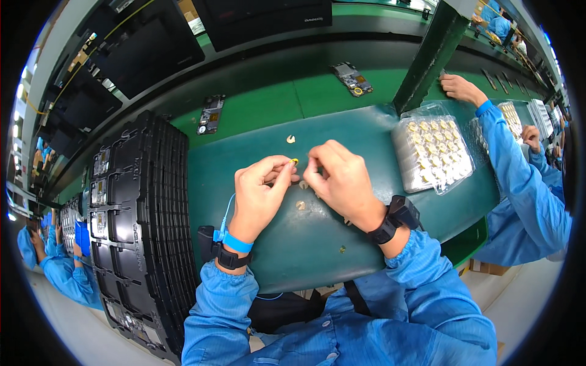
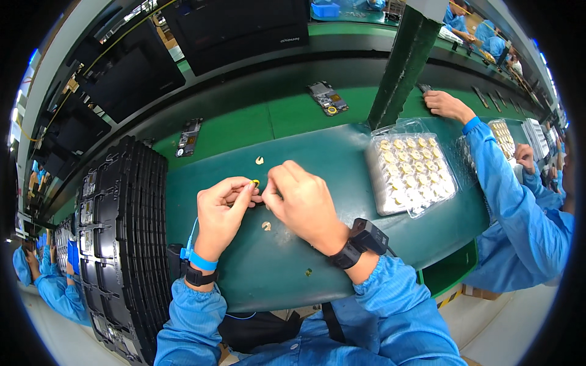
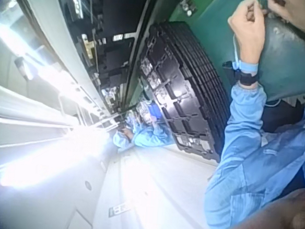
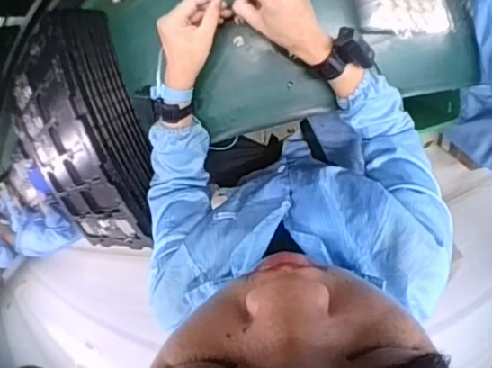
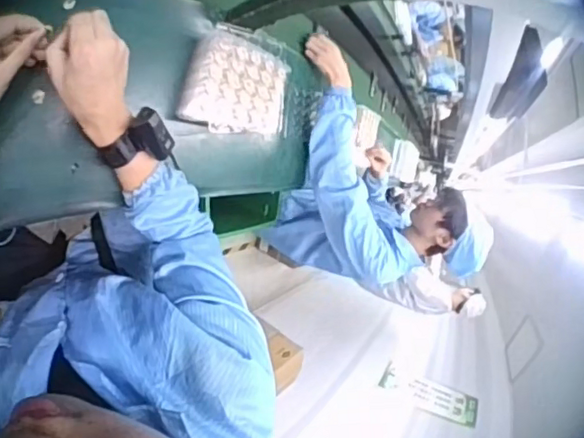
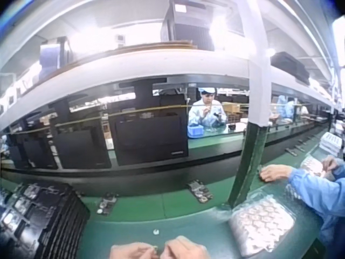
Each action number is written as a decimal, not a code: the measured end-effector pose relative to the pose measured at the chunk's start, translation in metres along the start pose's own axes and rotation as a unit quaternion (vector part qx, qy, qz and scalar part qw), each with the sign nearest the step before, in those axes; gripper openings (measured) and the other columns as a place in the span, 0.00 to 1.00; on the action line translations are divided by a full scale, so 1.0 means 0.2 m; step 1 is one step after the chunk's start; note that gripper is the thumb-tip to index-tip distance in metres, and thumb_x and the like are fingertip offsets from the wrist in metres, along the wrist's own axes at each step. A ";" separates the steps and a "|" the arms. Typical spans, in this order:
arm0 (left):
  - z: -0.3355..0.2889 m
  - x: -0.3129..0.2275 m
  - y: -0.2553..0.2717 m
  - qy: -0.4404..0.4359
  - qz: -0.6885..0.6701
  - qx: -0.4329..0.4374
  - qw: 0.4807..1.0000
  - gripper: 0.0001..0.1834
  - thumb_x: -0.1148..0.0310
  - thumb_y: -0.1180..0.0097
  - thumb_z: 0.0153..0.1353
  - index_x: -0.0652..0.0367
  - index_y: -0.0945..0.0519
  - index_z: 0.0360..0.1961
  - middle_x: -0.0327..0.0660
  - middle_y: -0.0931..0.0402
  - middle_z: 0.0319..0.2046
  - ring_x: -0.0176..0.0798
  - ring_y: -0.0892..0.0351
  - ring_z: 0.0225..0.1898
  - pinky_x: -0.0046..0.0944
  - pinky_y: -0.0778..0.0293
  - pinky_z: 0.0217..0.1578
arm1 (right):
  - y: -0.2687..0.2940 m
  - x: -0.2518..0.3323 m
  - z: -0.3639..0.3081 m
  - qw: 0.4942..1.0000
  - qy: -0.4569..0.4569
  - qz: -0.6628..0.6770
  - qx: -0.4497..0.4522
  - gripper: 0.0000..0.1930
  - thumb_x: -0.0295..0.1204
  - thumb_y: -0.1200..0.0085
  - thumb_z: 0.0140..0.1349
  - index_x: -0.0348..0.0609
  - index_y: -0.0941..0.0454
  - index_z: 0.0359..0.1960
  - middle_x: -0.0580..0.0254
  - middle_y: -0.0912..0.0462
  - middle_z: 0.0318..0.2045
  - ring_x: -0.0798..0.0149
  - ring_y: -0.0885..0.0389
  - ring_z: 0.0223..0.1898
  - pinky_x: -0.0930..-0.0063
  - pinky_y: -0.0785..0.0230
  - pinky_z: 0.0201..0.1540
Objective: Assemble components and attach small seals or spacers to electronic circuit boards on a factory line.
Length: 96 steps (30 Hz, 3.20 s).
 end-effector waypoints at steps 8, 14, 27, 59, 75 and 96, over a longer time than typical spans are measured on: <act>0.01 0.00 0.02 -0.001 0.015 -0.039 0.999 0.08 0.77 0.37 0.70 0.70 0.13 0.46 0.45 0.11 0.36 0.36 0.09 0.36 0.31 0.15 0.37 | 0.10 0.03 0.04 0.983 -0.100 0.053 0.144 0.05 0.22 0.36 0.62 0.35 0.20 0.37 0.53 0.17 0.30 0.48 0.18 0.23 0.60 0.24 0.28; 0.01 -0.02 0.02 -0.030 -0.012 -0.006 0.999 0.08 0.78 0.37 0.69 0.71 0.14 0.47 0.48 0.11 0.38 0.38 0.09 0.37 0.32 0.15 0.36 | 0.03 -0.02 0.02 0.988 0.002 0.131 0.080 0.08 0.19 0.38 0.64 0.35 0.17 0.44 0.52 0.17 0.36 0.50 0.15 0.33 0.63 0.21 0.33; 0.03 -0.06 0.07 0.100 -0.209 0.077 0.970 0.09 0.71 0.40 0.73 0.70 0.16 0.41 0.49 0.14 0.32 0.41 0.12 0.28 0.33 0.18 0.29 | 0.04 0.01 0.03 0.985 0.122 0.123 0.009 0.10 0.14 0.38 0.61 0.36 0.15 0.43 0.54 0.12 0.41 0.57 0.11 0.37 0.69 0.17 0.37; 0.57 0.33 0.33 0.046 0.574 -0.218 0.788 0.24 0.58 0.24 0.56 0.69 0.16 0.42 0.61 0.15 0.43 0.65 0.14 0.46 0.57 0.19 0.48 | -0.04 -0.03 -0.02 0.905 -0.231 0.350 0.072 0.06 0.23 0.39 0.71 0.35 0.22 0.44 0.68 0.18 0.31 0.83 0.22 0.25 0.84 0.31 0.26; 0.29 0.02 0.25 0.133 -0.311 0.021 0.941 0.18 0.72 0.51 0.78 0.75 0.24 0.60 0.55 0.15 0.52 0.47 0.11 0.50 0.44 0.12 0.51 | -0.04 0.08 0.25 0.870 -0.242 0.423 0.073 0.07 0.27 0.40 0.74 0.34 0.17 0.42 0.73 0.19 0.26 0.84 0.27 0.23 0.86 0.35 0.25; 0.12 -0.04 0.06 0.087 -0.275 0.070 0.955 0.20 0.66 0.52 0.80 0.73 0.23 0.61 0.54 0.16 0.55 0.46 0.13 0.55 0.45 0.18 0.60 | -0.08 0.03 0.15 0.951 -0.173 0.252 0.044 0.04 0.20 0.38 0.66 0.31 0.19 0.33 0.68 0.21 0.20 0.82 0.29 0.19 0.81 0.39 0.21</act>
Point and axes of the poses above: each hand's wrist, its own z-axis towards the middle knuckle, its own y-axis out of the back of the hand, x = y × z, the point moved 1 cm from there along z, towards the middle knuckle
